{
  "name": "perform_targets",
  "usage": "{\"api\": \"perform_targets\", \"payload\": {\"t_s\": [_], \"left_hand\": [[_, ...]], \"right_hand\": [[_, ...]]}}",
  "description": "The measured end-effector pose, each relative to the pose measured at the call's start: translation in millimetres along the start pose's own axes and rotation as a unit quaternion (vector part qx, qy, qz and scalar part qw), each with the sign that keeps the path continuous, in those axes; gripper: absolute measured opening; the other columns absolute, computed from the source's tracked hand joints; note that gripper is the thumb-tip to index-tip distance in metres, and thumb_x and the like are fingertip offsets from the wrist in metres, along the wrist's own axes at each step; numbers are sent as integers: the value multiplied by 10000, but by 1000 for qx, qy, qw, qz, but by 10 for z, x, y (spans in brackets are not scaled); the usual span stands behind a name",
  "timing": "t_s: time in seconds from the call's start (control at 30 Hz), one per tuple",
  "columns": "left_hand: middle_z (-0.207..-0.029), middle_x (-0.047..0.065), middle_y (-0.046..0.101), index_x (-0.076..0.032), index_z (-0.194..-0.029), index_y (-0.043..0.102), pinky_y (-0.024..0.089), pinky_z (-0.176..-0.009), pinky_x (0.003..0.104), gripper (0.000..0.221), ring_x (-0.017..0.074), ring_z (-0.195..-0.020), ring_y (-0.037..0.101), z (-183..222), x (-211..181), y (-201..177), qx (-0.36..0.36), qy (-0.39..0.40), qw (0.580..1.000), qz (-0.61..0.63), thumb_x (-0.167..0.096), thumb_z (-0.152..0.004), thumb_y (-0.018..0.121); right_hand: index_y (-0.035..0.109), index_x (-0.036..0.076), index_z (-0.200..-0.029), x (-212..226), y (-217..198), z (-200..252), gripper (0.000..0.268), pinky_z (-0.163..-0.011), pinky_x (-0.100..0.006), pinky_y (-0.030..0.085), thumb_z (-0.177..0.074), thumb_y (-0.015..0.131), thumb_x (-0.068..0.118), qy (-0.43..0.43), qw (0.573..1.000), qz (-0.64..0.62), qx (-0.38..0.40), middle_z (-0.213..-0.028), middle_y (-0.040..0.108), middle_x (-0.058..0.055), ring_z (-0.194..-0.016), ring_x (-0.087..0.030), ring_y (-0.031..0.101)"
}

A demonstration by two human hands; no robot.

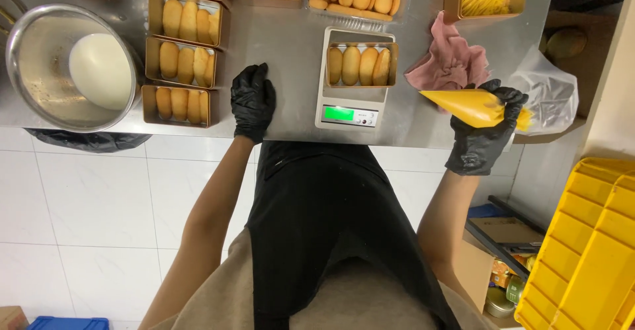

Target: Piping yellow cream into boxes filled with ladyfinger biscuits and using a digital scale to weight them.

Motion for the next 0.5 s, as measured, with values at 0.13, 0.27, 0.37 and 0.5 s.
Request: {"api": "perform_targets", "payload": {"t_s": [0.13,0.27,0.37,0.5], "left_hand": [[-1292,157,626,-89,-1382,622,480,-1025,473,405,370,-1188,580,-11,21,4,10,-17,1000,1,-112,-978,640],[-1305,138,630,-106,-1384,619,485,-1040,464,399,361,-1201,581,-12,40,-2,17,-38,999,25,-108,-986,635],[-1303,152,622,-106,-1386,623,476,-1033,474,411,369,-1195,577,-3,34,-1,21,-37,999,4,-114,-976,645],[-1317,153,622,-112,-1393,622,480,-1043,474,418,371,-1203,575,-9,48,-12,18,-40,999,9,-113,-975,644]], "right_hand": [[635,171,-1134,-165,51,-134,163,-1128,-401,460,-1109,585,324,26,996,-77,-44,-1133,677,67,-1141,-158,604],[628,190,-1025,-349,457,-253,150,-1090,-469,483,-1049,609,338,-32,998,7,-46,-934,642,35,-1089,-221,627],[511,145,-888,-811,587,-412,309,-935,-418,510,-1010,587,419,-4,993,-77,-85,-742,521,5,-863,-244,566],[668,200,-1173,-1344,777,-632,227,-737,-447,535,-988,577,295,-155,986,46,-39,-627,493,4,-574,-182,484]]}}
Point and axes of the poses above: each hand's wrist, its own z-axis away from the middle knuckle, its own y-axis out of the palm, x = y × z, the point moved 9 cm from there along -z, towards the middle knuckle
